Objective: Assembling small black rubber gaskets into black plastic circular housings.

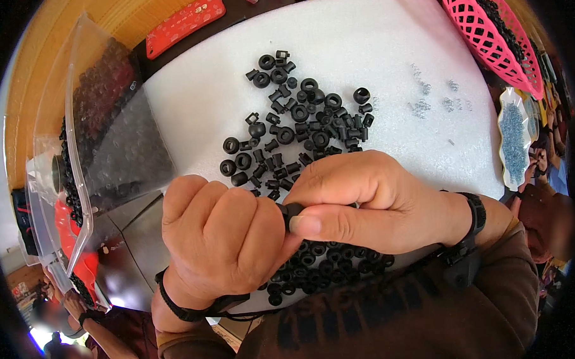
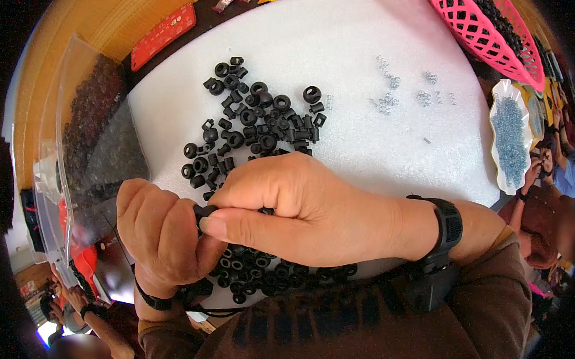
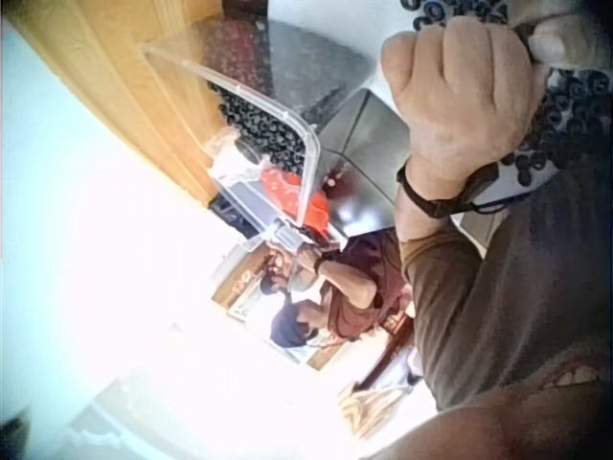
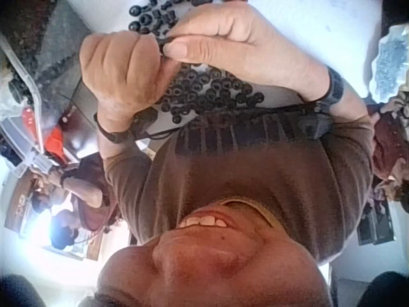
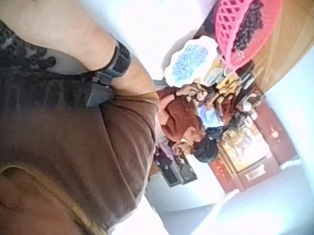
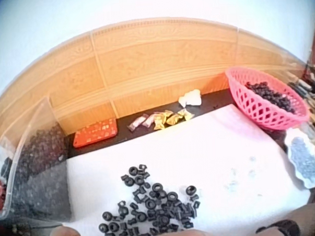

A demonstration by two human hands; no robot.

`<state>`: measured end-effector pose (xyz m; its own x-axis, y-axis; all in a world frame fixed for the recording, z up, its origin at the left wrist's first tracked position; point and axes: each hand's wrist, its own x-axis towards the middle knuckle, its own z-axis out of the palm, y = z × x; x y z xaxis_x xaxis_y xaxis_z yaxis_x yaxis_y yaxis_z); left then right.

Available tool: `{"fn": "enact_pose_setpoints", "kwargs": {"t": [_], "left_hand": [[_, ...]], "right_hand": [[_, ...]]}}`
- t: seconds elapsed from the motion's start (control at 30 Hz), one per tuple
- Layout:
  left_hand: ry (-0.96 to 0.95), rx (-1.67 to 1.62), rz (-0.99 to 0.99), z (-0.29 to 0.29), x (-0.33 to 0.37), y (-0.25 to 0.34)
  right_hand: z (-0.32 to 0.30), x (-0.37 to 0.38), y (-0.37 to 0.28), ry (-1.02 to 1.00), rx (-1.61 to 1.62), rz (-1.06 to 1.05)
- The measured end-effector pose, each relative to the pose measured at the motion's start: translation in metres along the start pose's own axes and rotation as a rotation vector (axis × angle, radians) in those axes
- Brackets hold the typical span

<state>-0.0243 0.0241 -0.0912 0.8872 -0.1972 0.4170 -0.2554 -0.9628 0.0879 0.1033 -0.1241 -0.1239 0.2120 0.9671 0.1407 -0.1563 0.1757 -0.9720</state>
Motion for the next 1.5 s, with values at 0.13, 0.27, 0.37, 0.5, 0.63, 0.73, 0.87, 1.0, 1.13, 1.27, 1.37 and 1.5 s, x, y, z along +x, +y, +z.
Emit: {"fn": "enact_pose_setpoints", "kwargs": {"t": [0.13, 0.27, 0.37, 0.5, 0.63, 0.73, 0.87, 1.0, 1.13, 1.27, 1.37, 1.5], "left_hand": [[0.046, 0.039, -0.006, 0.003, -0.006, 0.006], [0.094, 0.026, -0.002, 0.006, -0.001, 0.001], [0.143, -0.094, -0.038, -0.005, -0.001, -0.001], [0.054, -0.129, -0.056, -0.012, 0.001, -0.002], [0.058, -0.279, -0.015, -0.023, 0.012, 0.001], [0.014, -0.476, -0.042, -0.03, 0.009, 0.001], [0.03, -0.681, -0.211, -0.025, -0.002, 0.008], [0.118, -0.549, -0.342, -0.021, -0.003, 0.022], [0.074, -0.471, -0.372, -0.03, 0.001, 0.029], [0.095, -0.564, -0.612, -0.049, -0.009, 0.042], [0.127, -0.425, -0.619, -0.045, 0.001, 0.035], [0.088, -0.375, -0.672, -0.051, -0.008, 0.034]], "right_hand": [[0.002, -0.001, -0.003, -0.01, -0.029, -0.039], [-0.003, 0.0, -0.009, -0.024, 0.001, 0.083], [0.0, 0.001, -0.019, -0.055, 0.07, 0.095], [-0.004, -0.002, -0.021, -0.109, 0.029, 0.099], [-0.005, -0.005, -0.013, -0.124, -0.012, 0.071], [0.0, -0.006, -0.012, -0.185, 0.066, 0.079], [0.01, -0.008, -0.013, -0.215, 0.103, 0.031], [0.009, -0.006, -0.016, -0.083, -0.371, -0.399], [0.007, -0.012, -0.03, -0.037, -0.465, -0.381], [-0.01, -0.014, -0.059, 0.184, -0.009, -0.084], [-0.083, -0.018, -0.071, 0.602, -0.23, -0.425], [-0.175, -0.04, -0.133, 0.666, 0.452, -0.543]]}}
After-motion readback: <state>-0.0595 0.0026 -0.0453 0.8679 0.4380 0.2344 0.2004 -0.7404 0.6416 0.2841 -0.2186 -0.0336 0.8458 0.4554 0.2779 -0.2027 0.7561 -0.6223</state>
